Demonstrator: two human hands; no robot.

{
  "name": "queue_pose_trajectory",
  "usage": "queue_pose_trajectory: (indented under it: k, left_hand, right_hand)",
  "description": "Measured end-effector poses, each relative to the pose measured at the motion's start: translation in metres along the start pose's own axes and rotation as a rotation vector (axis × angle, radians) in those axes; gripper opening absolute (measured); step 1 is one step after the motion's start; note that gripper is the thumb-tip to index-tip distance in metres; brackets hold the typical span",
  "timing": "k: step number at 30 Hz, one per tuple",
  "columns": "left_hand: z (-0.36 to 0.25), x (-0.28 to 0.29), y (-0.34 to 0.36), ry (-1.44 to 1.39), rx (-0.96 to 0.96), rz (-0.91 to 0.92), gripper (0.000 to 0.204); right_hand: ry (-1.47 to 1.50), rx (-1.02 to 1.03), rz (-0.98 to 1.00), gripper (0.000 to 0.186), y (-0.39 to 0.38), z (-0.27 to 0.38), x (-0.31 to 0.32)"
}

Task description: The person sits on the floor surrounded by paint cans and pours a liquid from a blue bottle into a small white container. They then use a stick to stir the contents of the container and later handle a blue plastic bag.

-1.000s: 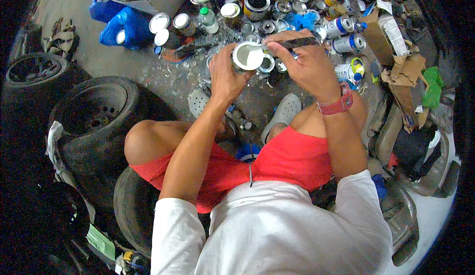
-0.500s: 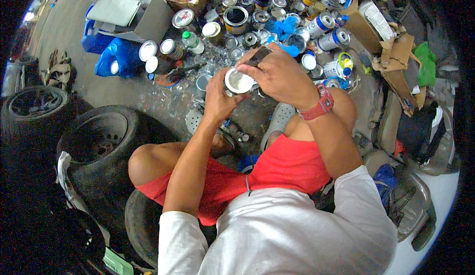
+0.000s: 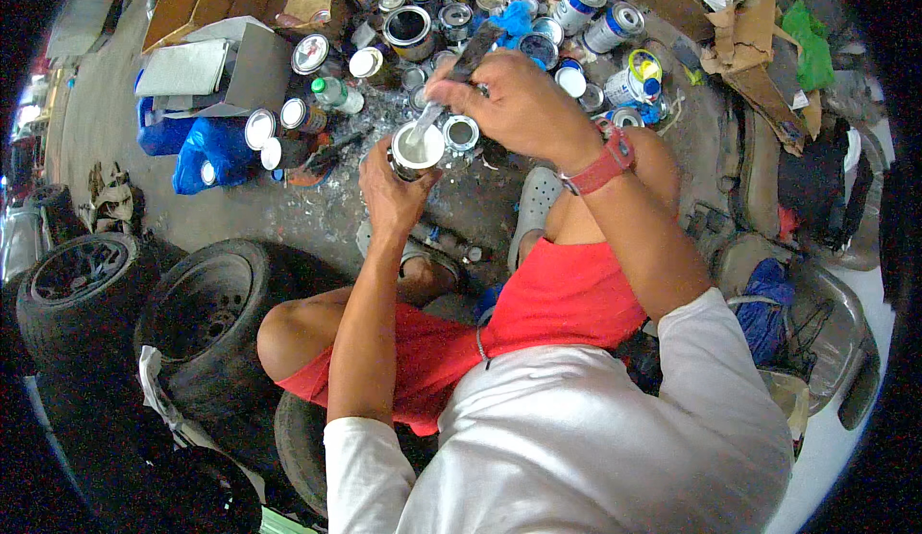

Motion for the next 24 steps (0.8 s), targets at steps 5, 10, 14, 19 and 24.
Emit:
queue_pose_trajectory:
  k: [5,10,14,19,24]
  left_hand:
    - [0.007,-0.009,0.005,0.033,0.044,0.003,0.078]
    - [0.005,-0.025,0.008,0.173,-0.016,0.034,0.081]
    - [0.008,-0.046,0.012,0.272,-0.053,0.075,0.08]
    - [0.013,-0.073,0.014,0.338,-0.04,0.114,0.073]
    - [0.006,-0.084,0.018,0.453,-0.017,0.162,0.07]
  right_hand:
    - [0.116,-0.174,-0.22,0.05,-0.022,-0.026,0.019]
    - [0.312,-0.329,-0.427,0.033,-0.062,-0.065,0.011]
    - [0.343,-0.489,-0.577,0.035,-0.092,-0.123,-0.013]
    - [0.257,-0.683,-0.491,0.035,-0.096,-0.127,-0.025]
    - [0.22,-0.71,-0.449,0.031,-0.092,-0.13,-0.032]
Point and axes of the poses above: each hand's wrist, its own y-axis towards the middle knuckle, its own x-axis out of the back of the hand, z = x × y, the point moved 4 cm from there along y, towards the middle knuckle, and after that the axes turned 11 degrees about y, right-handed, at the moved point
